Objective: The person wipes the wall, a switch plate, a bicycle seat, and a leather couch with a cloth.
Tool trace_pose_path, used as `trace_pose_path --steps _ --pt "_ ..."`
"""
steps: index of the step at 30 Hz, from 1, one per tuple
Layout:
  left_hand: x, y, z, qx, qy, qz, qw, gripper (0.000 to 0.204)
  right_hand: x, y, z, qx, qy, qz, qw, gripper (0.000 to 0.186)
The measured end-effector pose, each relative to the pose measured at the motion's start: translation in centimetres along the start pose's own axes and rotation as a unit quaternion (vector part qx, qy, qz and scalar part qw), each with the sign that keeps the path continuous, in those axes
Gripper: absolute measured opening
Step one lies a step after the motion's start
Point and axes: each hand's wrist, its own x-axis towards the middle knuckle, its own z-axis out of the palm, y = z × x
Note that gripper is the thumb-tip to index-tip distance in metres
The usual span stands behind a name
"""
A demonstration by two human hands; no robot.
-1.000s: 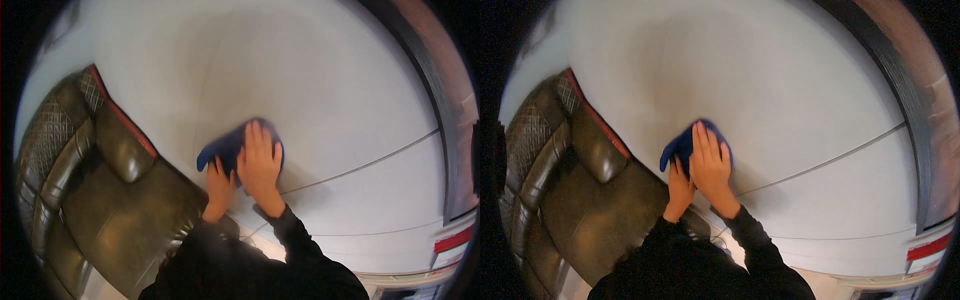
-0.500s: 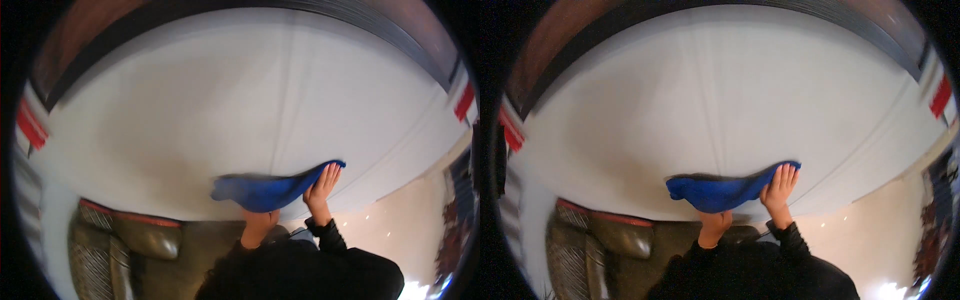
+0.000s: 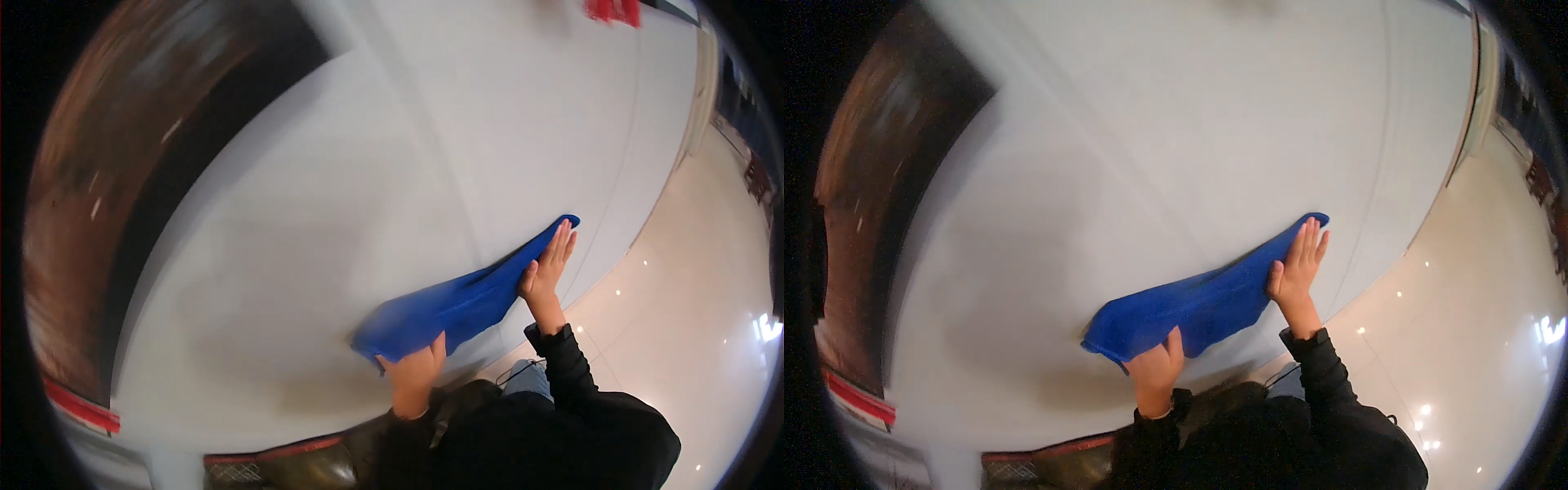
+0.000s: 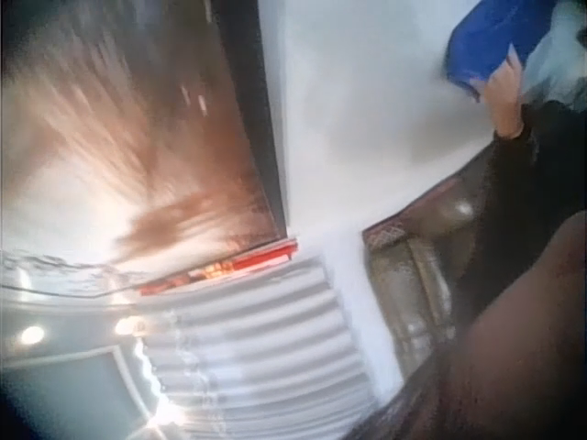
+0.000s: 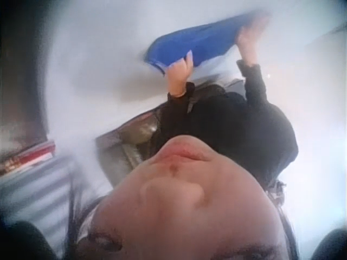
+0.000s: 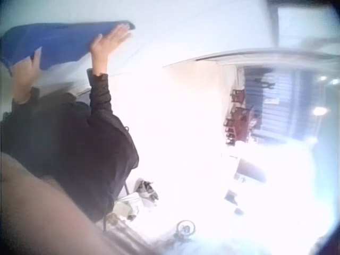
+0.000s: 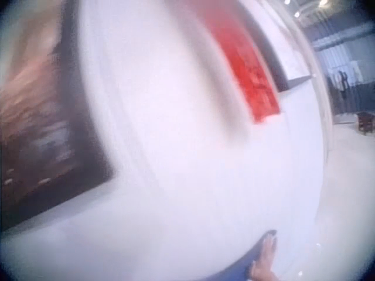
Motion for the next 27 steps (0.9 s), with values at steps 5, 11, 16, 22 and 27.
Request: trace_pose_path --steps 5,11,16,22,27 --pt "0.8 0.0 -2.0 0.209 0.050 0.077 0.974 0.045 1.1 -0.8 -0.5 -0.030 0.001 0.000 1.000 0.067" --pt "3.8 -1.4 -2.5 0.113 0.048 0.048 0.991 0.034 1.7 -2.9 -0.8 -0.058 -0.091 0.055 0.993 0.067" --pt "6.0 -1.4 -2.9 0.105 0.026 0.059 0.992 0.030 4.6 -3.7 -1.1 -0.023 -0.117 0.120 0.985 0.065" --pt "8.6 -1.1 -1.8 0.138 0.058 0.067 0.986 0.036 7.1 -5.3 -2.0 -0.044 -0.160 0.145 0.975 0.066" --pt "7.8 -2.4 0.0 0.192 0.010 0.014 0.981 0.044 6.1 -5.3 -1.8 -0.071 -0.220 0.131 0.964 0.069"
